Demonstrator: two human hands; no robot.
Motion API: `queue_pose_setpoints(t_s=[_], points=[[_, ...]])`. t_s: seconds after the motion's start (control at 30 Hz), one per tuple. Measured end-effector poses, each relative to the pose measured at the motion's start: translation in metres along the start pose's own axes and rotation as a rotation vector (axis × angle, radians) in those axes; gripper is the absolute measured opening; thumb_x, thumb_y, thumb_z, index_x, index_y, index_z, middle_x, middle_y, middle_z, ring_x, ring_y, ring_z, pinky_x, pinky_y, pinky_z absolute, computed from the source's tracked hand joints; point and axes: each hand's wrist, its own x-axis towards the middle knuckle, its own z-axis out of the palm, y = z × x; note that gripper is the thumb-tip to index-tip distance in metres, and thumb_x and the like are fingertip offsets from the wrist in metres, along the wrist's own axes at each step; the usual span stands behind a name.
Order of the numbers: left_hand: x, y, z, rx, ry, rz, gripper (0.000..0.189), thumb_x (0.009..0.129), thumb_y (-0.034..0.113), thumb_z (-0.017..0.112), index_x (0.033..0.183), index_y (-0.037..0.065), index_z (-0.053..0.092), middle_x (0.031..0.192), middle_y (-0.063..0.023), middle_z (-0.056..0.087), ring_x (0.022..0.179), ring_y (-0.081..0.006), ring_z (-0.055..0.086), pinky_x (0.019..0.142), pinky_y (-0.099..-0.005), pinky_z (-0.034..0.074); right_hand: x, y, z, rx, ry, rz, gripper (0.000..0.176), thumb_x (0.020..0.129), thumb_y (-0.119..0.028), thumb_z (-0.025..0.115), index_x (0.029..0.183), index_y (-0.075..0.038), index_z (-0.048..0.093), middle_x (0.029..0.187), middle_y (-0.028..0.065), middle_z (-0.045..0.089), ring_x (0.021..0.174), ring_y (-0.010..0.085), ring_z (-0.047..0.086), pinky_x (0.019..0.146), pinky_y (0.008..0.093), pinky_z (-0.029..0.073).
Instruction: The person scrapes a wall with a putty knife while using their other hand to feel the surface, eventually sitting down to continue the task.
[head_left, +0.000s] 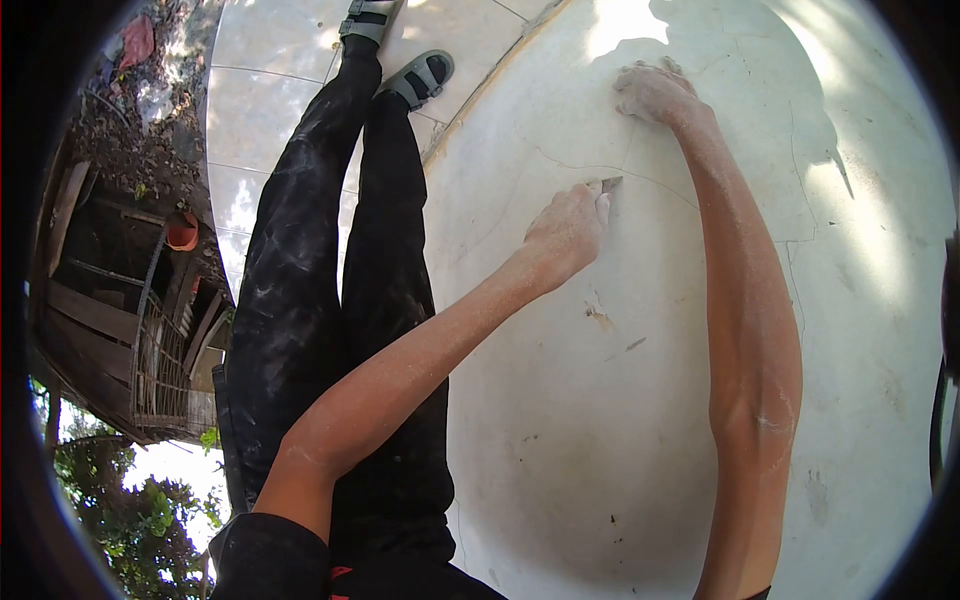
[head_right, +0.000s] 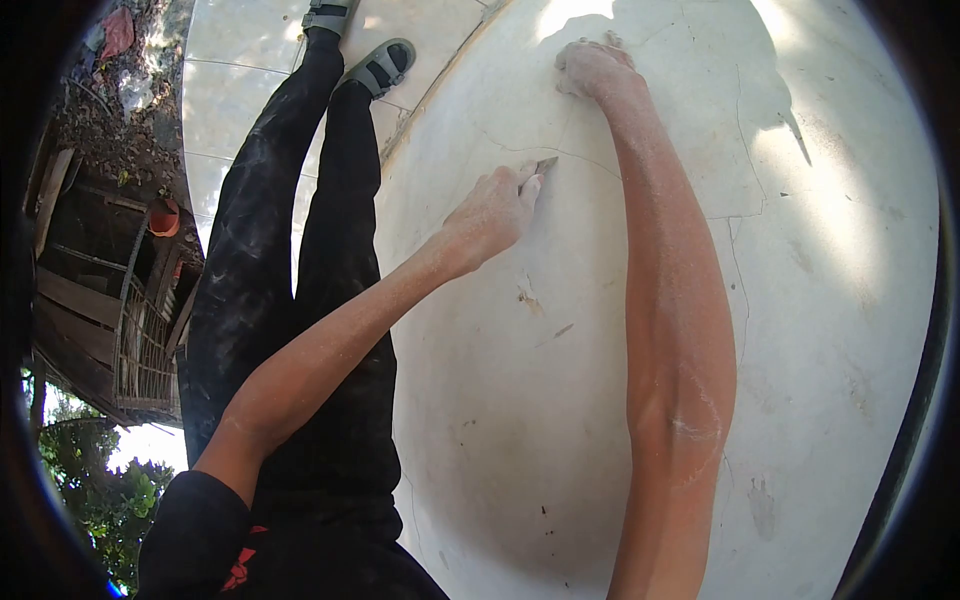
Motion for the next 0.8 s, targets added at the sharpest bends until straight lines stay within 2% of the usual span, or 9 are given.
queue_pose_setpoints(t_s=[0.03, 0.1, 0.13, 0.2, 0.33, 0.4, 0.6, 0.7, 0.8], points=[[0.015, 0.0, -0.003, 0.001, 0.002, 0.0, 0.041, 0.101, 0.028, 0.039, 0.12, -0.003, 0.056, 0.08, -0.0278, 0.065, 0.075, -0.0414, 0.066, 0.069, -0.0502, 0.05, 0.002, 0.002, 0.003, 0.0, 0.002, -0.001, 0.045, 0.083, -0.038, 0.066, 0.126, -0.025, 0.062, 0.139, -0.0021, 0.053, 0.137, 0.0178, 0.038, 0.119, 0.0455, 0.016], [0.044, 0.002, -0.014, -0.052, -0.066, -0.135, 0.043, 0.1, 0.03, 0.04, 0.117, -0.005, 0.058, 0.068, -0.0203, 0.062, 0.056, -0.0313, 0.062, 0.051, -0.046, 0.049, 0.005, 0.003, 0.007, 0.046, 0.036, -0.003, 0.044, 0.083, -0.037, 0.066, 0.125, -0.024, 0.062, 0.138, -0.0025, 0.054, 0.136, 0.0176, 0.039, 0.119, 0.0458, 0.016], [0.051, 0.004, -0.017, -0.052, -0.063, -0.133, 0.043, 0.1, 0.03, 0.04, 0.117, -0.005, 0.058, 0.068, -0.0203, 0.062, 0.056, -0.0313, 0.062, 0.051, -0.046, 0.049, 0.007, 0.003, 0.008, 0.045, 0.04, -0.003, 0.044, 0.083, -0.037, 0.066, 0.125, -0.024, 0.062, 0.138, -0.0025, 0.054, 0.136, 0.0176, 0.039, 0.119, 0.0458, 0.016], [0.056, 0.009, -0.023, -0.052, -0.092, -0.211, 0.04, 0.098, 0.027, 0.042, 0.106, -0.007, 0.062, 0.103, -0.0312, 0.063, 0.098, -0.0459, 0.062, 0.088, -0.0506, 0.049, 0.007, 0.001, 0.009, 0.089, 0.029, 0.034, 0.044, 0.083, -0.037, 0.066, 0.124, -0.024, 0.063, 0.139, -0.0036, 0.053, 0.136, 0.0175, 0.039, 0.119, 0.0456, 0.016], [0.005, 0.006, -0.017, -0.071, -0.129, -0.186, 0.04, 0.098, 0.027, 0.042, 0.107, -0.006, 0.062, 0.101, -0.0316, 0.062, 0.097, -0.0463, 0.061, 0.087, -0.0505, 0.049, 0.004, 0.001, 0.004, 0.065, 0.006, 0.014, 0.043, 0.083, -0.037, 0.066, 0.124, -0.025, 0.063, 0.14, -0.0041, 0.052, 0.138, 0.0172, 0.037, 0.119, 0.0453, 0.016], [-0.018, -0.005, 0.0, -0.15, 0.086, 0.003, 0.041, 0.098, 0.031, 0.046, 0.095, -0.006, 0.065, 0.061, -0.0161, 0.057, 0.046, -0.0221, 0.052, 0.04, -0.0405, 0.042, 0.004, 0.0, 0.005, 0.01, 0.001, 0.006, 0.043, 0.083, -0.038, 0.066, 0.125, -0.027, 0.062, 0.144, -0.0036, 0.048, 0.14, 0.0163, 0.034, 0.12, 0.045, 0.015], [0.025, -0.004, -0.014, -0.132, -0.075, -0.164, 0.04, 0.099, 0.031, 0.045, 0.109, -0.002, 0.065, 0.062, -0.0156, 0.058, 0.051, -0.0228, 0.055, 0.043, -0.0405, 0.044, 0.005, 0.0, 0.01, -0.028, 0.01, 0.013, 0.044, 0.082, -0.037, 0.067, 0.125, -0.032, 0.062, 0.149, -0.0043, 0.042, 0.141, 0.0156, 0.031, 0.121, 0.0442, 0.014], [0.072, -0.02, -0.007, -0.087, 0.067, -0.161, 0.038, 0.099, 0.03, 0.044, 0.111, -0.001, 0.064, 0.064, -0.0149, 0.059, 0.047, -0.0241, 0.054, 0.042, -0.0403, 0.044, -0.001, -0.001, 0.007, -0.013, 0.023, 0.002, 0.044, 0.081, -0.038, 0.067, 0.124, -0.029, 0.063, 0.147, -0.0025, 0.044, 0.141, 0.017, 0.033, 0.12, 0.0446, 0.014], [0.071, -0.022, -0.002, -0.051, 0.053, -0.16, 0.039, 0.099, 0.029, 0.043, 0.117, 0.0, 0.062, 0.066, -0.0168, 0.059, 0.046, -0.0259, 0.055, 0.045, -0.0416, 0.046, 0.014, 0.005, 0.02, 0.01, 0.069, -0.025, 0.045, 0.079, -0.04, 0.067, 0.123, -0.026, 0.065, 0.146, -0.0002, 0.047, 0.139, 0.0188, 0.035, 0.12, 0.0451, 0.015]])
